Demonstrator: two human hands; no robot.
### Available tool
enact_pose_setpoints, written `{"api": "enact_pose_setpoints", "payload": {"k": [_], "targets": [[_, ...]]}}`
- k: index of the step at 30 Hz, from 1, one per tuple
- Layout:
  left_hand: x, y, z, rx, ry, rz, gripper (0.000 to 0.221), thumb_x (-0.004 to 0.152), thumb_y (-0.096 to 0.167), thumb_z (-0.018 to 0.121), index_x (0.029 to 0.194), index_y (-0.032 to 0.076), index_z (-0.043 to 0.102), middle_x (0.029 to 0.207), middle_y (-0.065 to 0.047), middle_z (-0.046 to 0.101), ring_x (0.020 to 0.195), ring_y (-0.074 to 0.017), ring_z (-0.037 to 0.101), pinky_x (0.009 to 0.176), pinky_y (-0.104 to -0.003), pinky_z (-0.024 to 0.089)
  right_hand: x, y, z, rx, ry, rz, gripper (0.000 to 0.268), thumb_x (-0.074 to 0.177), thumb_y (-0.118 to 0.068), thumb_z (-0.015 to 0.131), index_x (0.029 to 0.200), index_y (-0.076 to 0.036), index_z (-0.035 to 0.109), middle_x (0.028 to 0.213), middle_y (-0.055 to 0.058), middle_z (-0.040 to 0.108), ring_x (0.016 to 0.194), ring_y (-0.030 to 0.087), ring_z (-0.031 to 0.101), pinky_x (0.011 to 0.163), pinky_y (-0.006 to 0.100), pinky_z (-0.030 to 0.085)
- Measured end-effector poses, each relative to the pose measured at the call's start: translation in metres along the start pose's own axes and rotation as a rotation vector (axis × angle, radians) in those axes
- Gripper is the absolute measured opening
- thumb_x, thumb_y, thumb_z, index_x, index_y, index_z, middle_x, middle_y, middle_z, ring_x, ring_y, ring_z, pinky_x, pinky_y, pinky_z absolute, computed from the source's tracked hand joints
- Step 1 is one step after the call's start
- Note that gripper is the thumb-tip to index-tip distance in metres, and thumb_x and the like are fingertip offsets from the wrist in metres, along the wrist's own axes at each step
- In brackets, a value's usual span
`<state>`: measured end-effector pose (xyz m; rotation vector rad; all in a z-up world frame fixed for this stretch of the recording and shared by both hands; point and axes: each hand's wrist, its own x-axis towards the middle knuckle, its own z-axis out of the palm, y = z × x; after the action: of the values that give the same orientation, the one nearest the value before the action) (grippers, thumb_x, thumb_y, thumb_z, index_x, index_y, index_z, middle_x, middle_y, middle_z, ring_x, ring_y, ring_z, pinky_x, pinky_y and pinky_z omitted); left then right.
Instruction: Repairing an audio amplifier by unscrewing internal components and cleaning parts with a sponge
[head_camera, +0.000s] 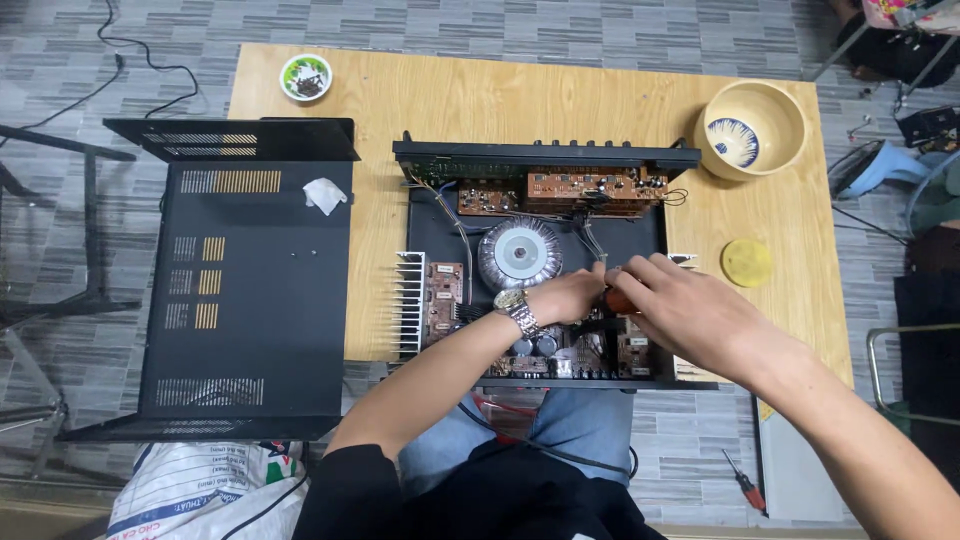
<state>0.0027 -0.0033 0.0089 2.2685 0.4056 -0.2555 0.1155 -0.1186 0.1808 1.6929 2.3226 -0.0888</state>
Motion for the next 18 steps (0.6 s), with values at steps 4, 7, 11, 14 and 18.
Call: {"api": "enact_pose_setpoints", "payload": {"k": [4,7,11,14,18], "targets": [[-0.028,0.025,-0.025,-0.048,-0.014,-0.022,0.035,0.088,0.003,0.043,0.115,0.000,0.065,0.107,-0.027,0.071,0.099,-0.0468,0.070,0.082,-0.052,0.059,0.000,-0.012,-0.003,0.116,0.030,0.143,0.056,0.094,-0.062,0.052,0.114,-0.010,0.056,0.087,0.010,0.064,0.083,0.030,0.072,0.066,0.043,0.061],[-0.025,0.018,-0.018,-0.094,-0.033,-0.050,0.040,0.088,0.000,0.035,0.124,-0.011,0.048,0.111,-0.034,0.068,0.104,-0.0486,0.068,0.088,-0.055,0.056,0.001,-0.010,0.008,-0.108,0.090,0.184,0.028,0.102,-0.046,0.045,0.106,-0.021,0.057,0.077,0.002,0.067,0.068,0.023,0.074,0.060,0.038,0.059],[-0.045,0.039,-0.036,-0.094,-0.007,0.007,0.039,0.084,-0.003,0.035,0.122,-0.011,0.041,0.099,-0.034,0.068,0.096,-0.0514,0.068,0.080,-0.057,0.056,0.000,-0.006,-0.009,0.018,0.040,0.026,0.015,0.099,-0.032,0.052,0.106,-0.021,0.060,0.094,0.004,0.067,0.087,0.025,0.071,0.065,0.034,0.060],[-0.058,0.043,-0.043,-0.129,0.001,0.051,0.042,0.083,-0.005,0.033,0.121,-0.016,0.048,0.102,-0.038,0.066,0.100,-0.0561,0.065,0.083,-0.060,0.055,-0.001,-0.007,-0.020,0.120,-0.087,0.064,0.024,0.098,-0.034,0.055,0.115,-0.017,0.058,0.104,0.008,0.066,0.097,0.026,0.069,0.071,0.036,0.062],[-0.019,0.012,-0.009,-0.070,-0.002,0.001,0.044,0.084,-0.001,0.049,0.125,-0.009,0.036,0.095,-0.029,0.070,0.086,-0.0451,0.072,0.070,-0.048,0.057,0.002,-0.019,-0.036,0.194,-0.165,0.228,0.056,0.099,-0.066,0.037,0.116,-0.018,0.060,0.091,0.013,0.072,0.081,0.027,0.076,0.073,0.043,0.064]]}}
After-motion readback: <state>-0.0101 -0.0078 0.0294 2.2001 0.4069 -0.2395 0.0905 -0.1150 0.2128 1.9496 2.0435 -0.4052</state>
